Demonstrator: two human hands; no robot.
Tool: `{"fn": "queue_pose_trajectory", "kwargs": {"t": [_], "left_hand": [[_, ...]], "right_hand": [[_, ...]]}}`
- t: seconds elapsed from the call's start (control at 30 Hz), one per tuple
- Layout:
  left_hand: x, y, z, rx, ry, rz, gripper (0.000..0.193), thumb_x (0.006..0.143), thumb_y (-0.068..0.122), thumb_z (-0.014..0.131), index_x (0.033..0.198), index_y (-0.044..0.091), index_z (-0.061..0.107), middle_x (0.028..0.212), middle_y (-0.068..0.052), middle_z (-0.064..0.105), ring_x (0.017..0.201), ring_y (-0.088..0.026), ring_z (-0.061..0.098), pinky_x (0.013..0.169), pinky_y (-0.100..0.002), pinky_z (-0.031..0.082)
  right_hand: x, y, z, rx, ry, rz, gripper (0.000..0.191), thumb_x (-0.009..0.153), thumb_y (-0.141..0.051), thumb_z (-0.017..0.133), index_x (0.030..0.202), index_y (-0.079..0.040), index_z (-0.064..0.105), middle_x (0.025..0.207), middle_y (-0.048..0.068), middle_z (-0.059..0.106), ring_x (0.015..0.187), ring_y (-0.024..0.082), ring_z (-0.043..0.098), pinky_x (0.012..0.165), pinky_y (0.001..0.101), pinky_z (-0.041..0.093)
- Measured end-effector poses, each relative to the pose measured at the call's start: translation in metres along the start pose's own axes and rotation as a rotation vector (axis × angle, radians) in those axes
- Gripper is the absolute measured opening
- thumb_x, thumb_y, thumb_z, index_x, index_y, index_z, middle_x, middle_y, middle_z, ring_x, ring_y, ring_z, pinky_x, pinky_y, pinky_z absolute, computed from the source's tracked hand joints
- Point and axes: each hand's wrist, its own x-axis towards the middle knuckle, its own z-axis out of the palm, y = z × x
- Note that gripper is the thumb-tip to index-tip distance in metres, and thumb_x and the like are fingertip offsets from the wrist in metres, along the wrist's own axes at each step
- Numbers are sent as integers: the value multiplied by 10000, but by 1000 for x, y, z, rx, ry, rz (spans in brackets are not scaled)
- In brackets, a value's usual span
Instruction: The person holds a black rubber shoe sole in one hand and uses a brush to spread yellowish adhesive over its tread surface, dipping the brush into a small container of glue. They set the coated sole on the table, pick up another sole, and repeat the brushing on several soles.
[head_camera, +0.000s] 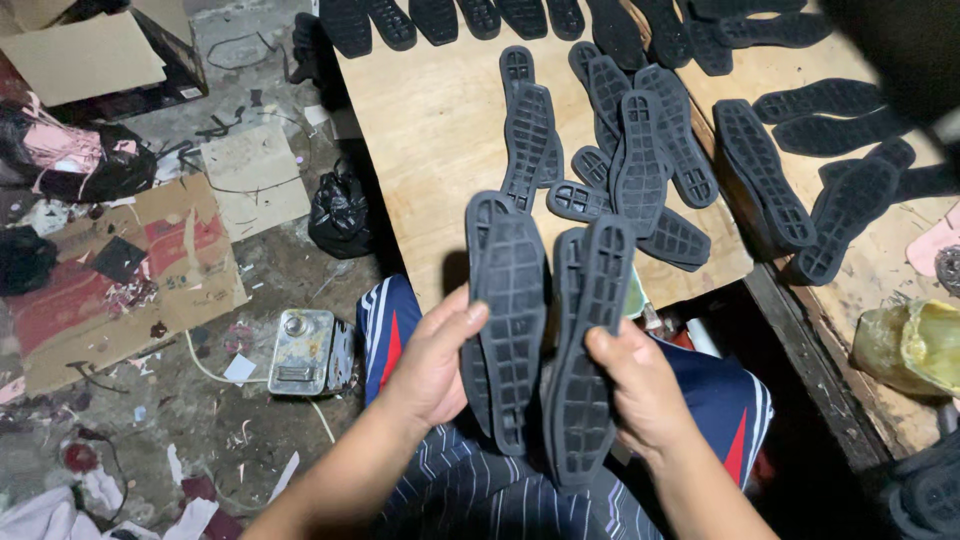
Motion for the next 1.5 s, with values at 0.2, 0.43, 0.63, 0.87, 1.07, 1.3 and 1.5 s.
{"fn": "queue_pose_trajectory", "kwargs": {"t": [0.2, 0.43, 0.63, 0.87, 1.07, 1.3, 1.5], "left_hand": [[-3, -11, 4, 266, 77, 68, 392, 1033, 183, 585, 1373, -11, 570, 1284, -117, 674, 1160, -188, 648, 1029, -354, 524], [8, 3, -22, 4, 133, -24, 691, 1093, 530, 318, 1342, -64, 569, 1256, -178, 666, 1200, -280, 637, 1001, -430, 549], [30, 14, -31, -20, 225, -31, 666, 1066, 536, 295, 1356, -2, 561, 1292, -181, 644, 1227, -300, 616, 1001, -454, 537], [69, 18, -44, 43, 228, -35, 651, 1084, 541, 315, 1334, 1, 577, 1276, -177, 657, 1223, -304, 630, 990, -443, 546], [121, 14, -74, 292, 293, 31, 344, 1082, 263, 529, 1259, -21, 611, 1108, -143, 692, 981, -226, 684, 811, -377, 600], [199, 4, -107, 998, 375, 133, 394, 873, 78, 709, 1263, 51, 660, 1015, -141, 689, 881, -241, 654, 738, -355, 545], [225, -2, -112, 1449, 470, 192, 411, 799, 81, 732, 1201, 85, 650, 1055, -141, 746, 939, -246, 710, 803, -349, 545]], "right_hand": [[0, 0, 21, -167, 100, 94, 464, 868, -158, 709, 1289, 14, 618, 1170, 121, 734, 991, 200, 721, 881, 374, 580], [-20, -19, -53, 160, 169, -116, 415, 1035, -321, 628, 1265, 25, 614, 1081, 199, 725, 865, 332, 734, 741, 500, 611], [-52, -34, -145, -107, 528, -390, 376, 1056, -180, 610, 1397, -24, 582, 1227, 99, 689, 1023, 237, 701, 873, 417, 586], [-61, 16, -214, -102, 774, -253, 314, 1021, -151, 609, 1316, -44, 601, 1134, 56, 695, 950, 206, 697, 852, 386, 566], [-53, 43, -235, -118, 778, -268, 251, 1028, -117, 598, 1257, -17, 621, 1085, 63, 702, 892, 176, 685, 807, 341, 551], [-42, 51, -242, -146, 793, -263, 223, 1010, -104, 606, 1209, -8, 635, 1037, 57, 715, 850, 155, 679, 780, 307, 544], [-41, 53, -249, -157, 789, -263, 206, 1010, -112, 623, 1182, -1, 645, 1009, 49, 714, 831, 140, 671, 757, 299, 536]]}}
